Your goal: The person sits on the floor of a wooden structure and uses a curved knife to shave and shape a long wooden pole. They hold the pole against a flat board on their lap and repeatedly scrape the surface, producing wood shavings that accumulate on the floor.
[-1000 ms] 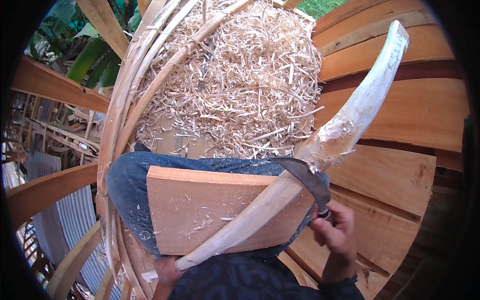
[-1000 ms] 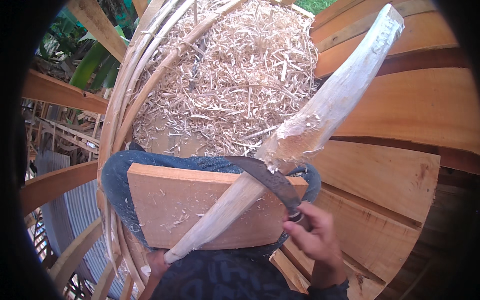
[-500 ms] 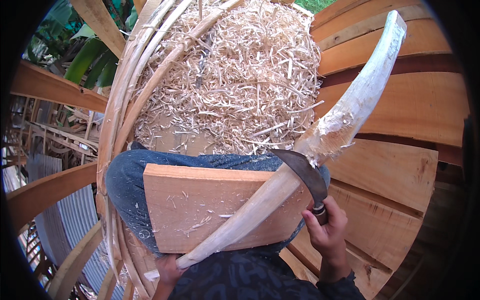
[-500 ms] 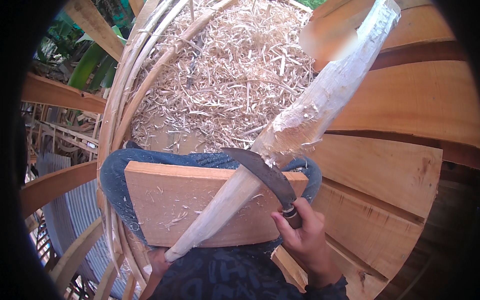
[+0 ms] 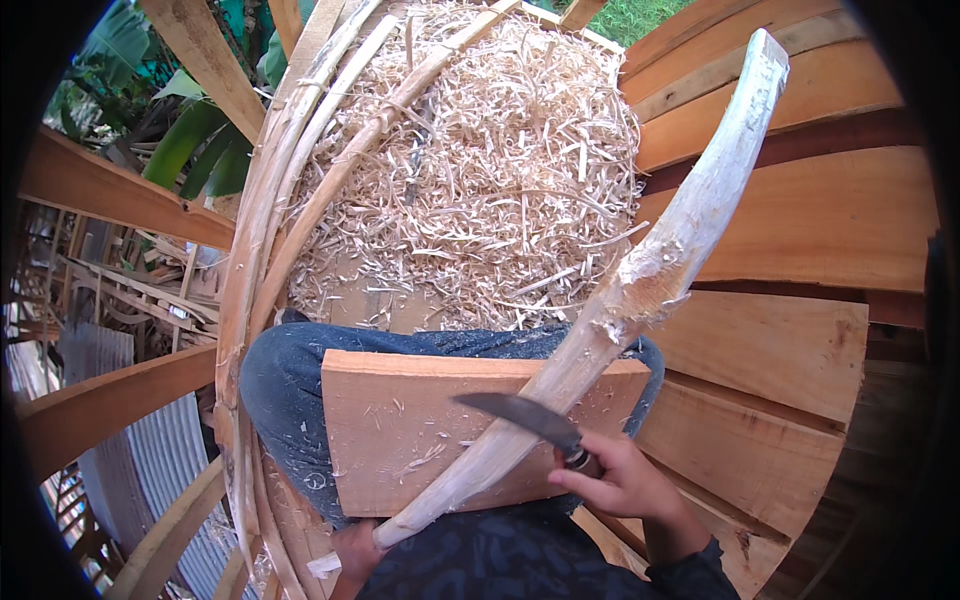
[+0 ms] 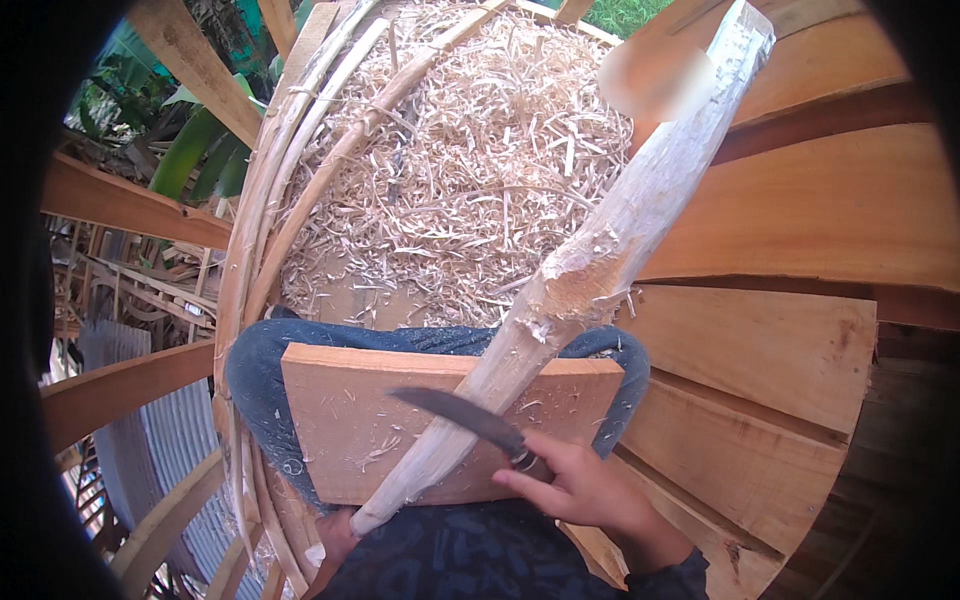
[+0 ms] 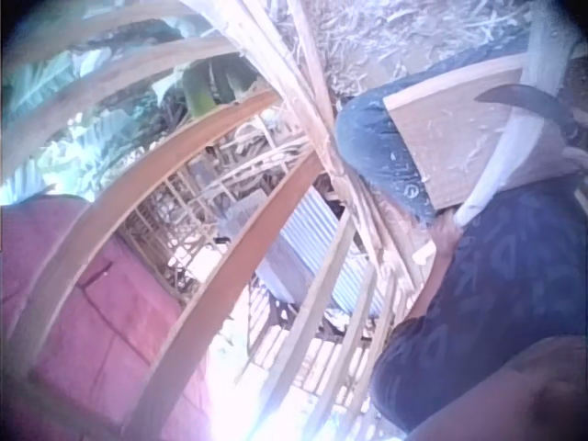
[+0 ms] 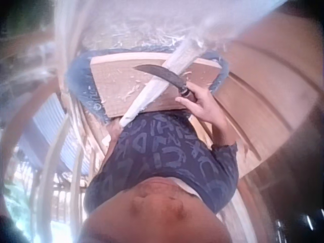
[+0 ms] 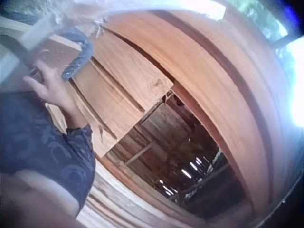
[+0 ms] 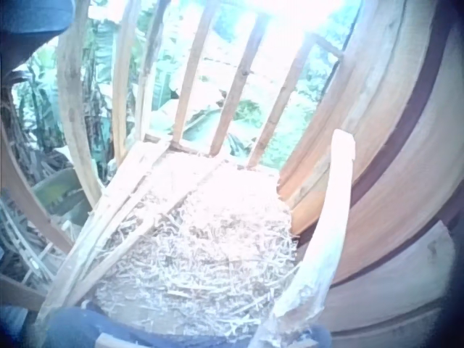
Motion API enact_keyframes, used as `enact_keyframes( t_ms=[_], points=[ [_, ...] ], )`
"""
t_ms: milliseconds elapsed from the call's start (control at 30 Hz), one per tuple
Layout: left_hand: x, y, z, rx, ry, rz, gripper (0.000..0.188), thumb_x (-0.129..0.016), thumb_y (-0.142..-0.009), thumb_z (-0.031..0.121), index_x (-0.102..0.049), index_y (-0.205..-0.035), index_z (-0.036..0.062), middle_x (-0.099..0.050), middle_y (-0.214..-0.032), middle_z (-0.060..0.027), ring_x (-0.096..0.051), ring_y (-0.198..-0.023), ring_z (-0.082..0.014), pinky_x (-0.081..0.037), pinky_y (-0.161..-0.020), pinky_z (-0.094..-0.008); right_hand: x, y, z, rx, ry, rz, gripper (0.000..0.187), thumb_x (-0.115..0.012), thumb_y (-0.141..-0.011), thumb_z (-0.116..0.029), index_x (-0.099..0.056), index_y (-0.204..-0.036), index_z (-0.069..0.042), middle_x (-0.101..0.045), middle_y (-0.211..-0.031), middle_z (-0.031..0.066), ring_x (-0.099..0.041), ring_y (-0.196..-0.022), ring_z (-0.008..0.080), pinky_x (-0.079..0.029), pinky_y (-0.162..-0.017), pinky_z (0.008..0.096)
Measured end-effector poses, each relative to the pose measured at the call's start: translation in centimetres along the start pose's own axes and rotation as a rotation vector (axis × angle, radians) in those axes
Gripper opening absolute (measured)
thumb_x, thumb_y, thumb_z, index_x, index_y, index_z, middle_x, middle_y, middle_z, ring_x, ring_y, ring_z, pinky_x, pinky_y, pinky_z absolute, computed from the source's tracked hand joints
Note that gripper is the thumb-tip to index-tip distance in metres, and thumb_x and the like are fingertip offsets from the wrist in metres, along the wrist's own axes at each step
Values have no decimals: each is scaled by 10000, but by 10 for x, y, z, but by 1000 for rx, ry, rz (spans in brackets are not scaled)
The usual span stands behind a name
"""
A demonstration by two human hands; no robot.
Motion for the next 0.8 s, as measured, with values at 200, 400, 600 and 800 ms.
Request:
enact_keyframes(
  t_ms=[200, 400, 600, 800],
  points=[
    [0, -4, 1, 4, 27, 33, 495, -679, -626, 550, -546, -707, 80, -518, -535, -92, -540, -478, -287, -390, -472, -401, 23, 12, -7, -84, -381, 382, 141, -634, -797, -61, -543, -876, 13, -532, -697, -14, -484, -610, 71, -388, -549, 200],
    [4, -8, 5, 25, -11, -13, 481, -701, -597, 529, -533, -691, 88, -514, -531, -92, -542, -487, -289, -388, -472, -402, 18, 4, -6, 108, 70, 557, 154, -644, -788, -57, -531, -872, 5, -530, -599, 21, -506, -514, 85, -396, -481, 227],
    [3, -5, 0, 11, -31, -22, 469, -715, -578, 506, -525, -683, 90, -516, -534, -97, -549, -500, -295, -393, -470, -401, 28, -4, 1, 192, 307, 675, 178, -669, -778, -93, -517, -825, -12, -533, -572, 56, -535, -464, 120, -389, -445, 248],
    [-1, -3, -2, -45, -28, 26, 473, -687, -613, 516, -537, -715, 79, -528, -540, -105, -545, -479, -302, -401, -447, -402, 9, 3, -2, 35, -88, 80, 167, -639, -799, -91, -535, -890, 3, -560, -651, 46, -520, -536, 86, -387, -475, 240]
  ],
)
Point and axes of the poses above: each hand's wrist, its own y-axis away from the middle knuckle, its own x-axis out of the back of the hand, z = x × y, the point moved 4 cm from there along -y, towards the middle knuckle
